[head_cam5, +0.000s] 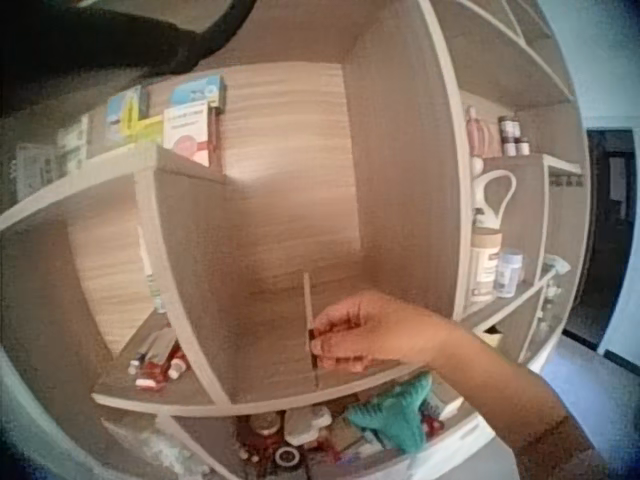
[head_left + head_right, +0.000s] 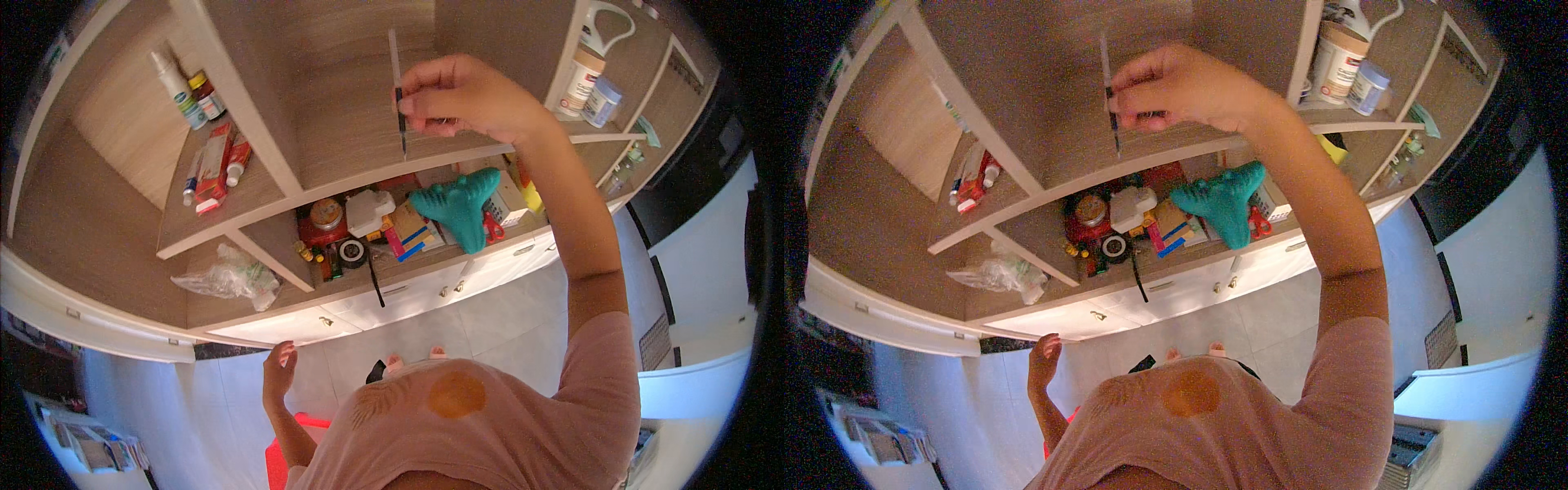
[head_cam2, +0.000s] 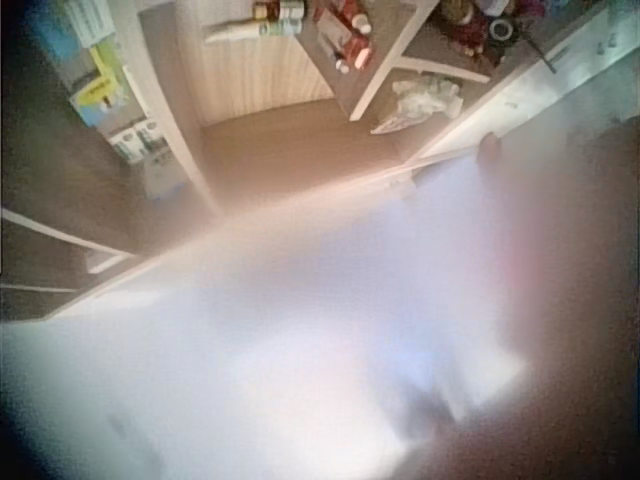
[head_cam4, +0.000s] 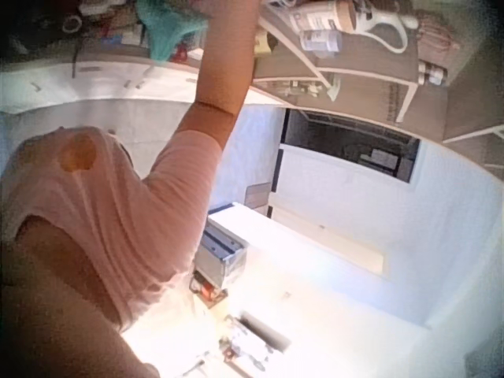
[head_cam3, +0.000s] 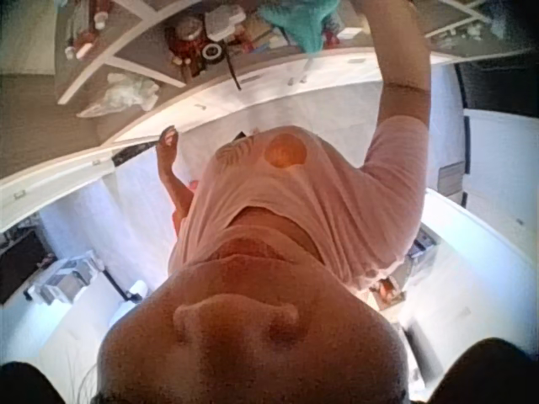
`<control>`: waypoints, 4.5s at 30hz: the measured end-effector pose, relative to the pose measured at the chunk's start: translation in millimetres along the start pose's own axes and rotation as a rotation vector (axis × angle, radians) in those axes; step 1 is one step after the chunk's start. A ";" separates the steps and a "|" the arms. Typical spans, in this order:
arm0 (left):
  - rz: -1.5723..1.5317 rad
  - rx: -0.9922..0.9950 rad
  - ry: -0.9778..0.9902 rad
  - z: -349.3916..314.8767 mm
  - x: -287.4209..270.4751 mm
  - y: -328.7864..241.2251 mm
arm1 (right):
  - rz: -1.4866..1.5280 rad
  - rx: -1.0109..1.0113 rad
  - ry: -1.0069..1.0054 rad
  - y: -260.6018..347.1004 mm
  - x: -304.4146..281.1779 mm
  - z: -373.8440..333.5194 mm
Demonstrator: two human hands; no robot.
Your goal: The person removes various items from a wooden cabinet, including boxes, bottles, and a jar, placing them on the floor or holding them. They then wipe the empty shelves with a cloth and a dark cloth. Finally, the person places some of the items back onto the cleaned shelves.
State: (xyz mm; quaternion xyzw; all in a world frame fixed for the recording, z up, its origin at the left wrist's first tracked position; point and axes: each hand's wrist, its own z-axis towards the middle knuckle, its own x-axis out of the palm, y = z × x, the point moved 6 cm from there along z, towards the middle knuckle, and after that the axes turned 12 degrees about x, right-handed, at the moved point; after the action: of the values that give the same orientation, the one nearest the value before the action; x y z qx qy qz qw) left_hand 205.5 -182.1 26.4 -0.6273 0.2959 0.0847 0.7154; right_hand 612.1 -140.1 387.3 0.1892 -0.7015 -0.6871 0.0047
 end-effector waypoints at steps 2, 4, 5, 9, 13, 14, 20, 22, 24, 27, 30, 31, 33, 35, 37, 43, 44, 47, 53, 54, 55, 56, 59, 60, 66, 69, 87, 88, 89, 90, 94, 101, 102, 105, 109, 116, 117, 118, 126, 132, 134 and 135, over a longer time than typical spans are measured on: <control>-0.008 0.009 0.042 5.8 6.3 10.9 | 0.024 -0.016 -0.008 -3.1 -0.6 -13.0; 0.014 0.006 0.095 10.4 11.3 5.5 | -0.014 -0.016 -0.059 -9.0 3.2 -26.7; 0.027 0.008 0.127 13.9 13.5 3.9 | -0.019 -0.011 -0.017 -16.1 9.3 -32.1; -0.013 -0.002 0.244 26.0 31.1 -1.8 | -0.040 0.054 0.225 -62.9 36.2 -60.7; 0.077 0.027 0.434 34.2 56.5 6.2 | 0.005 0.169 0.172 -106.6 39.4 -92.7; 0.143 0.033 0.490 39.8 63.5 3.5 | -0.015 0.153 0.125 -116.3 32.3 -100.1; 0.207 0.136 0.636 43.4 113.9 -42.6 | -0.020 0.584 -0.077 -220.6 -11.3 -161.0; 0.169 0.172 0.690 46.8 136.7 -80.6 | -0.041 0.688 -0.244 -272.8 -36.4 -184.1; 0.174 0.185 0.678 44.0 154.0 -98.1 | 0.016 0.733 -0.299 -306.5 -51.4 -192.5; 0.126 0.179 0.655 37.9 185.9 -123.1 | -0.028 0.684 -0.291 -339.5 -65.6 -192.2; 0.092 0.145 0.603 31.1 228.2 -136.7 | -0.142 0.665 -0.215 -378.2 -68.7 -173.2; 0.078 0.156 0.599 28.9 242.8 -146.0 | -0.369 0.551 -0.232 -363.4 -69.6 -161.3; 0.079 0.151 0.654 22.3 275.6 -167.4 | -0.454 0.429 -0.329 -366.2 -67.9 -141.3; 0.088 0.162 0.683 17.4 301.4 -186.2 | -0.731 0.367 -0.374 -366.7 -63.8 -116.4; 0.091 0.181 0.678 12.0 318.9 -199.9 | -0.903 0.339 -0.398 -361.0 -57.7 -92.6; 0.115 0.052 0.584 -11.7 315.5 -223.6 | -0.841 0.315 -0.615 -360.1 -64.6 -62.5; 0.138 -0.003 0.560 -16.8 309.4 -222.4 | -0.760 0.212 -0.622 -347.1 -57.9 -75.2; 0.188 -0.036 0.606 -8.9 305.2 -194.7 | -0.583 0.207 -0.496 -349.8 -78.1 -120.8; 0.273 -0.042 0.640 0.7 307.1 -182.9 | -0.583 0.417 -0.680 -423.0 -142.6 -155.2; 0.285 -0.056 0.660 3.0 309.2 -186.0 | -0.443 0.433 -0.796 -421.1 -151.2 -160.2; 0.296 -0.070 0.680 5.3 311.0 -190.4 | -0.480 0.360 -0.827 -413.0 -150.2 -160.1; 0.279 -0.052 0.673 9.0 310.1 -201.4 | -0.519 0.288 -0.858 -403.7 -144.9 -158.3; 0.280 -0.005 0.694 19.7 309.9 -230.0 | -0.511 0.169 -0.994 -390.7 -139.8 -169.2; 0.317 -0.001 0.713 20.8 311.1 -231.9 | -0.503 0.140 -1.022 -386.3 -140.9 -175.6; 0.371 0.008 0.784 14.6 318.3 -204.0 | -0.363 0.168 -1.404 -385.6 -206.1 -219.7; 0.348 0.019 0.805 18.5 323.9 -213.5 | -0.019 0.139 -1.124 -411.5 -217.3 -214.9; 0.250 0.081 0.853 36.5 349.0 -249.1 | -0.496 0.129 -1.186 -376.1 -204.1 -196.0; 0.245 0.083 0.855 38.3 351.9 -250.8 | -0.454 0.174 -1.181 -381.8 -205.4 -198.7; 0.246 0.080 0.858 39.0 352.2 -250.6 | -0.413 0.220 -1.178 -386.5 -205.5 -203.7; 0.242 0.072 0.856 40.0 353.4 -250.6 | -0.414 0.234 -1.139 -380.0 -205.0 -209.4; 0.223 0.038 0.841 41.6 356.8 -247.0 | -0.378 0.207 -0.784 -309.2 -214.8 -252.7; 0.186 0.038 0.875 47.2 370.9 -254.6 | -0.855 -0.162 -1.527 -156.8 -415.7 -342.5; 0.180 0.034 0.870 45.8 370.4 -255.2 | -1.019 -0.113 -1.429 -160.3 -440.6 -329.2; 0.150 0.022 0.866 41.0 368.8 -257.7 | -1.217 0.486 -1.055 -192.7 -495.5 -288.4; 0.091 -0.002 0.882 38.9 368.3 -262.6 | -0.787 0.147 -1.396 -191.3 -517.5 -324.6; -0.232 -0.035 0.954 28.5 349.0 -301.2 | 0.883 -0.340 -0.604 -203.7 -409.7 -361.4; -0.352 0.007 0.998 36.0 355.1 -320.3 | 0.442 -0.382 -0.744 -199.6 -392.4 -371.7; -0.483 0.057 1.037 48.2 361.3 -343.4 | -0.009 -0.406 -0.844 -192.2 -367.2 -375.5; -1.368 0.037 0.974 80.4 350.1 -473.0 | 1.339 0.317 -0.262 -189.8 -146.2 -247.9; -1.492 0.005 0.661 102.2 230.8 -425.8 | 1.401 0.118 -0.086 -193.8 -62.5 -203.7; -1.352 0.069 0.454 101.8 182.2 -394.0 | 1.216 0.289 -0.296 -190.5 -39.5 -192.3; -1.281 0.093 0.369 99.4 161.7 -379.3 | 1.111 0.234 -0.290 -179.5 -30.9 -178.7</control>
State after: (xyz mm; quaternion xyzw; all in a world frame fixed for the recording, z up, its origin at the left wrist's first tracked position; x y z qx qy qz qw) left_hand 554.8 -203.6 265.9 -0.6518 -0.0142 -0.4785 0.5882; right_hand 734.9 -300.9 231.8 -0.3037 -0.7603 -0.5184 0.2472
